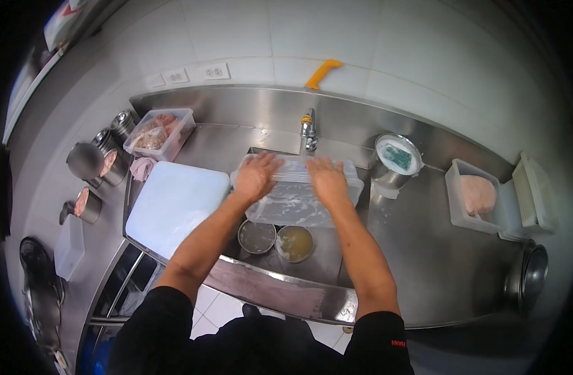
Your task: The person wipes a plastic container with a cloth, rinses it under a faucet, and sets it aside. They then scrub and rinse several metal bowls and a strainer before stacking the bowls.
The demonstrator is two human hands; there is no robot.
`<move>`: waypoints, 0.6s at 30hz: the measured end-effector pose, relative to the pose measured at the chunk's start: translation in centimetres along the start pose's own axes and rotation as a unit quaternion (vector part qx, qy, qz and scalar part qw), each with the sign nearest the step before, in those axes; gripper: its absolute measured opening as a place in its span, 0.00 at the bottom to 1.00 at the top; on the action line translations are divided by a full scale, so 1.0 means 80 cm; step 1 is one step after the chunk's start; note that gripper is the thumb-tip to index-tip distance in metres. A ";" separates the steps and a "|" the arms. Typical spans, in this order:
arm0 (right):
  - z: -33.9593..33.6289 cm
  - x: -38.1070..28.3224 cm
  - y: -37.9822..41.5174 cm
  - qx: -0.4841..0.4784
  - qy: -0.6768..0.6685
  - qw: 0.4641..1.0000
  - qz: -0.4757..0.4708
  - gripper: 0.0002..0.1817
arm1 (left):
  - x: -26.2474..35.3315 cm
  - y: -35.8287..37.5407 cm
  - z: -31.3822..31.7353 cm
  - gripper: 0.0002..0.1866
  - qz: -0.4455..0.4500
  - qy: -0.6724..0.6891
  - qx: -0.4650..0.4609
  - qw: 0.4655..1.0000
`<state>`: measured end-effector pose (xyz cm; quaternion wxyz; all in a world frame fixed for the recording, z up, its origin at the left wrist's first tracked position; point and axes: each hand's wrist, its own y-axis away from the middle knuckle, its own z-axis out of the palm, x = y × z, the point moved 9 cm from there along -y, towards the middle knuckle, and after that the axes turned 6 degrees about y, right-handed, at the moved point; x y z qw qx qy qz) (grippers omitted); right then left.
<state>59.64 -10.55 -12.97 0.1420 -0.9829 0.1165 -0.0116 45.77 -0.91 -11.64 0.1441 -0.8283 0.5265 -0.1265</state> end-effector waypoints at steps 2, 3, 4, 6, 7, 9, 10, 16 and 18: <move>0.014 0.023 0.027 0.027 -0.032 0.998 0.035 0.31 | -0.043 0.014 -0.018 0.30 -0.079 0.058 0.018 0.995; 0.019 0.030 0.040 0.043 -0.048 0.996 0.054 0.32 | -0.075 0.025 -0.027 0.29 -0.145 0.148 0.051 0.977; 0.020 0.030 0.051 0.057 -0.063 0.995 0.060 0.32 | -0.101 0.033 -0.029 0.27 -0.209 0.234 0.082 0.946; 0.026 0.024 0.073 0.083 -0.094 0.990 0.070 0.34 | -0.099 0.032 -0.004 0.26 -0.223 0.342 0.032 0.912; 0.036 0.023 0.080 0.077 -0.104 0.988 0.085 0.35 | -0.093 0.029 0.007 0.25 -0.228 0.394 0.007 0.890; 0.051 0.023 0.083 0.070 -0.123 0.983 0.116 0.37 | -0.069 0.008 -0.003 0.25 -0.205 0.386 0.021 0.899; 0.047 0.018 0.076 0.079 -0.153 0.978 0.121 0.36 | -0.051 -0.001 -0.007 0.24 -0.194 0.383 0.026 0.903; -0.027 0.016 0.028 0.150 -0.278 0.937 0.147 0.33 | 0.034 -0.055 -0.016 0.25 -0.048 0.357 0.060 0.931; -0.039 0.033 0.041 0.189 -0.342 0.907 0.157 0.32 | 0.019 -0.045 -0.020 0.27 0.008 0.292 0.066 0.954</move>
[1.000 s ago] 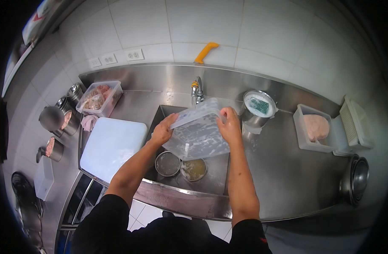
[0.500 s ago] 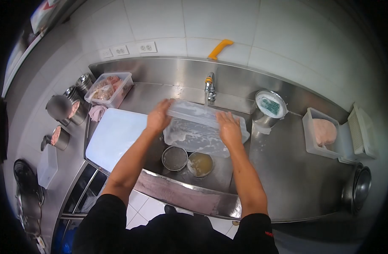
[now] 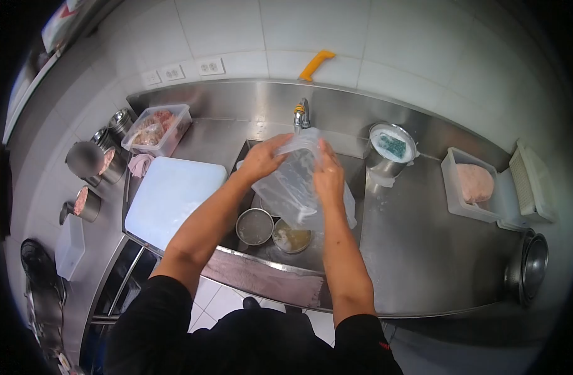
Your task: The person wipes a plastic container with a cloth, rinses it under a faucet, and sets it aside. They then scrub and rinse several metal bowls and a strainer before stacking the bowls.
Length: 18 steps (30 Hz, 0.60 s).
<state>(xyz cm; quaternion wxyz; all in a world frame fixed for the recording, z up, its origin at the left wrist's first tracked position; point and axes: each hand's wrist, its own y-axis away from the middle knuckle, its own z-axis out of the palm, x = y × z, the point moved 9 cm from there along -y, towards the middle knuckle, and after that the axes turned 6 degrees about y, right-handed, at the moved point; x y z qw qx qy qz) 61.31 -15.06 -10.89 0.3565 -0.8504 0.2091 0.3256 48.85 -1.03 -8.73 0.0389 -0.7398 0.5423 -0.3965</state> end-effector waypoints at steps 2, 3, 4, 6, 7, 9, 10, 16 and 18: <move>-0.022 0.014 0.010 0.013 -0.031 0.999 0.011 0.33 | -0.037 0.022 -0.012 0.29 -0.009 -0.053 -0.010 0.999; -0.032 0.018 0.011 0.024 -0.048 0.998 0.018 0.33 | -0.054 0.030 -0.023 0.30 -0.041 -0.074 -0.016 0.996; -0.043 0.017 0.010 0.049 -0.028 0.998 0.003 0.33 | -0.069 0.036 -0.027 0.31 -0.076 -0.093 -0.019 0.993; -0.057 0.009 0.007 0.096 0.011 0.995 -0.030 0.33 | -0.064 0.030 -0.022 0.33 -0.067 -0.117 -0.016 0.991; -0.059 -0.021 0.002 0.058 0.120 0.989 -0.067 0.33 | -0.054 0.027 -0.018 0.34 -0.062 -0.128 -0.017 0.990; -0.060 -0.064 -0.009 -0.025 0.336 0.932 -0.135 0.34 | -0.035 0.009 0.000 0.35 -0.041 -0.149 -0.055 0.986; -0.043 -0.057 -0.010 -0.096 0.369 0.917 -0.121 0.33 | -0.026 0.001 0.013 0.36 -0.029 -0.159 -0.075 0.984; -0.032 -0.026 -0.016 -0.126 0.239 0.954 -0.128 0.32 | -0.009 -0.031 0.025 0.33 -0.095 0.091 -0.035 0.991; -0.057 -0.014 0.003 -0.078 0.222 0.967 -0.102 0.31 | -0.026 -0.010 0.042 0.33 -0.108 0.153 -0.054 0.981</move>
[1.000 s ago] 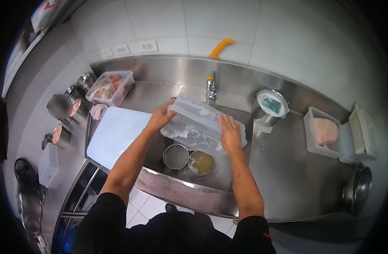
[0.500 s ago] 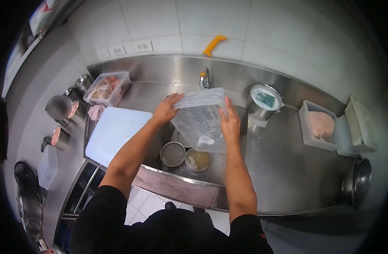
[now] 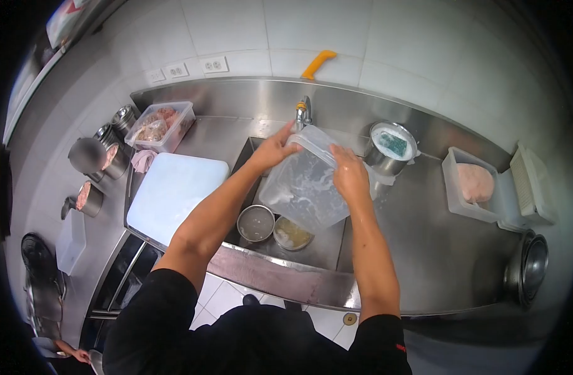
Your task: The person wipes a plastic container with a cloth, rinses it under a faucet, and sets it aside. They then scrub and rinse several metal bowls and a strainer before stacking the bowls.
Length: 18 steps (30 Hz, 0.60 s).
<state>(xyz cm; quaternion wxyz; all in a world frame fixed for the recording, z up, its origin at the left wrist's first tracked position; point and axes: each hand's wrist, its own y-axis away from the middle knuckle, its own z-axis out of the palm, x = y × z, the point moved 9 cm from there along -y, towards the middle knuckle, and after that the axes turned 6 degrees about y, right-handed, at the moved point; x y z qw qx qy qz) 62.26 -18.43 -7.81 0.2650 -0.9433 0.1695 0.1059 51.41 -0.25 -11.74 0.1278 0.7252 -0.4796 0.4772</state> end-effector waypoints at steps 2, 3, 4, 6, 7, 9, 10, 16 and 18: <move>-0.010 0.006 0.022 0.055 -0.010 0.998 -0.007 0.33 | -0.022 0.012 0.012 0.34 -0.014 0.010 -0.024 1.000; -0.017 0.008 0.031 0.083 -0.015 0.996 -0.010 0.34 | -0.030 0.025 0.012 0.35 -0.027 -0.010 -0.036 0.999; -0.015 0.008 0.035 0.086 -0.026 0.996 0.002 0.33 | -0.035 0.029 0.014 0.35 -0.038 -0.032 -0.050 0.998; -0.007 0.002 0.043 0.090 -0.048 0.994 0.027 0.33 | -0.041 0.021 0.014 0.32 -0.098 -0.051 -0.039 0.993; -0.005 0.002 0.040 0.086 -0.067 0.993 0.041 0.32 | -0.041 0.015 0.014 0.31 -0.128 -0.059 -0.032 0.990; -0.001 0.006 0.027 0.075 -0.105 0.989 0.065 0.32 | -0.027 -0.004 0.024 0.30 -0.084 -0.082 -0.042 0.992; -0.003 0.012 0.024 0.093 -0.126 0.985 0.072 0.32 | -0.021 -0.008 0.028 0.29 -0.062 -0.094 -0.048 0.992; -0.038 0.043 0.037 0.183 -0.202 0.959 0.074 0.32 | -0.041 0.007 -0.022 0.27 0.085 -0.196 0.001 0.977; -0.038 0.056 0.052 0.188 -0.222 0.954 0.069 0.35 | -0.061 0.016 -0.056 0.26 0.028 -0.235 0.004 0.972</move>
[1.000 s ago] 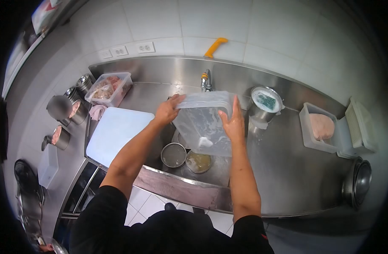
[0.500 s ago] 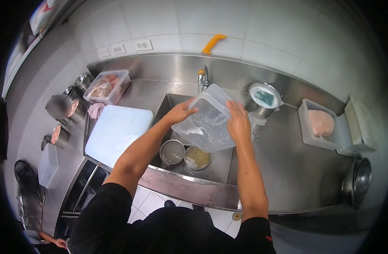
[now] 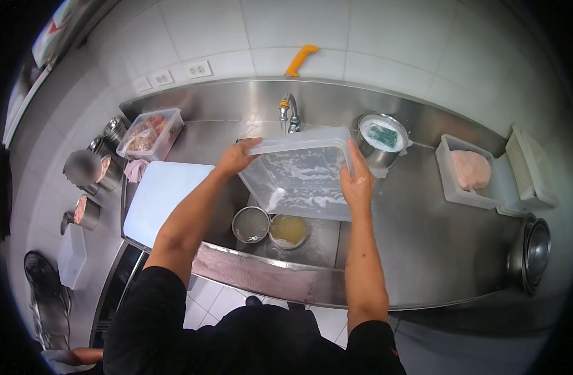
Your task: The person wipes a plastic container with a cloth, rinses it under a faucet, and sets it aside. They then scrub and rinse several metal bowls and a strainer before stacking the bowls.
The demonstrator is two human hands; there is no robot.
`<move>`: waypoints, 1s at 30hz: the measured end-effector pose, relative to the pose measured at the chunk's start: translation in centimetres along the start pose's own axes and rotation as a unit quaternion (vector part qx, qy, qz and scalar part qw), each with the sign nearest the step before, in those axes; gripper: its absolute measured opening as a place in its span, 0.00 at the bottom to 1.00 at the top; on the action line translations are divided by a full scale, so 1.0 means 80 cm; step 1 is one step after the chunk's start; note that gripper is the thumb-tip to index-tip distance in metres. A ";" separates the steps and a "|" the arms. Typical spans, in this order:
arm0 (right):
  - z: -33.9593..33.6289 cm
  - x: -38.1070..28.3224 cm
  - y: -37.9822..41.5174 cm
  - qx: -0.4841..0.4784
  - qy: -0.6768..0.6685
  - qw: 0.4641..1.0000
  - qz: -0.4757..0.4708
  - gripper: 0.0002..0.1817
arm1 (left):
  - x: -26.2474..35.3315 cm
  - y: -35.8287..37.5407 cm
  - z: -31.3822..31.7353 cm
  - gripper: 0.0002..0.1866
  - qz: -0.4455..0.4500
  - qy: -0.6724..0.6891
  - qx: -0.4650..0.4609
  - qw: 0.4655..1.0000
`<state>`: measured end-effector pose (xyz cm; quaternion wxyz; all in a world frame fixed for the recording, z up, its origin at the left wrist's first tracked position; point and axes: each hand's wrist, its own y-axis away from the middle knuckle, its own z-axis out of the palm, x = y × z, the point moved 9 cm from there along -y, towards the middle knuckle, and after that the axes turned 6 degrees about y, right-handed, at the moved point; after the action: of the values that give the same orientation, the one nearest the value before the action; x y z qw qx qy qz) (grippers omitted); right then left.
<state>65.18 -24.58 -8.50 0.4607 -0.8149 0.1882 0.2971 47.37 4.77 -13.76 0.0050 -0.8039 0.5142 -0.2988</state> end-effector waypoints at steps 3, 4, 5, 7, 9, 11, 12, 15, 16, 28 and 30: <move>0.013 0.021 0.012 -0.047 -0.062 0.992 0.097 0.40 | -0.002 0.005 -0.023 0.24 0.002 -0.080 -0.003 0.997; 0.014 0.011 0.007 -0.064 0.000 0.997 0.046 0.41 | 0.005 0.001 -0.032 0.23 0.018 -0.109 -0.001 0.994; 0.013 0.001 0.000 -0.080 0.061 0.995 -0.006 0.42 | 0.014 -0.003 -0.038 0.23 0.037 -0.138 -0.004 0.990; 0.033 -0.020 -0.005 -0.161 0.178 0.969 -0.051 0.43 | 0.036 -0.007 -0.042 0.22 0.071 -0.196 -0.014 0.978; 0.078 -0.040 0.001 -0.283 0.284 0.915 -0.039 0.41 | 0.075 -0.015 -0.042 0.22 0.103 -0.217 -0.036 0.970; 0.127 -0.021 0.009 -0.306 0.254 0.917 0.009 0.38 | 0.122 -0.023 -0.040 0.24 0.150 -0.210 -0.027 0.966; 0.147 -0.006 0.014 -0.318 0.238 0.917 0.030 0.36 | 0.146 -0.024 -0.039 0.26 0.177 -0.193 -0.006 0.965; 0.134 0.009 0.015 -0.227 0.171 0.959 0.013 0.35 | 0.148 -0.026 -0.053 0.32 0.169 -0.042 0.044 0.984; 0.132 0.007 0.025 -0.212 0.181 0.960 -0.003 0.36 | 0.131 -0.024 -0.050 0.33 0.124 0.039 0.038 0.991; 0.077 -0.031 0.008 -0.102 0.120 0.986 0.047 0.33 | 0.124 -0.035 0.022 0.25 0.104 0.051 -0.061 0.991; 0.068 -0.042 -0.022 -0.062 0.197 0.978 0.006 0.30 | 0.140 -0.043 0.036 0.24 0.145 0.026 -0.064 0.987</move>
<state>61.97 -18.89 -7.34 0.3609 -0.8835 0.2614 0.1443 54.86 -3.75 -9.73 -0.0164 -0.7111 0.6437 -0.2823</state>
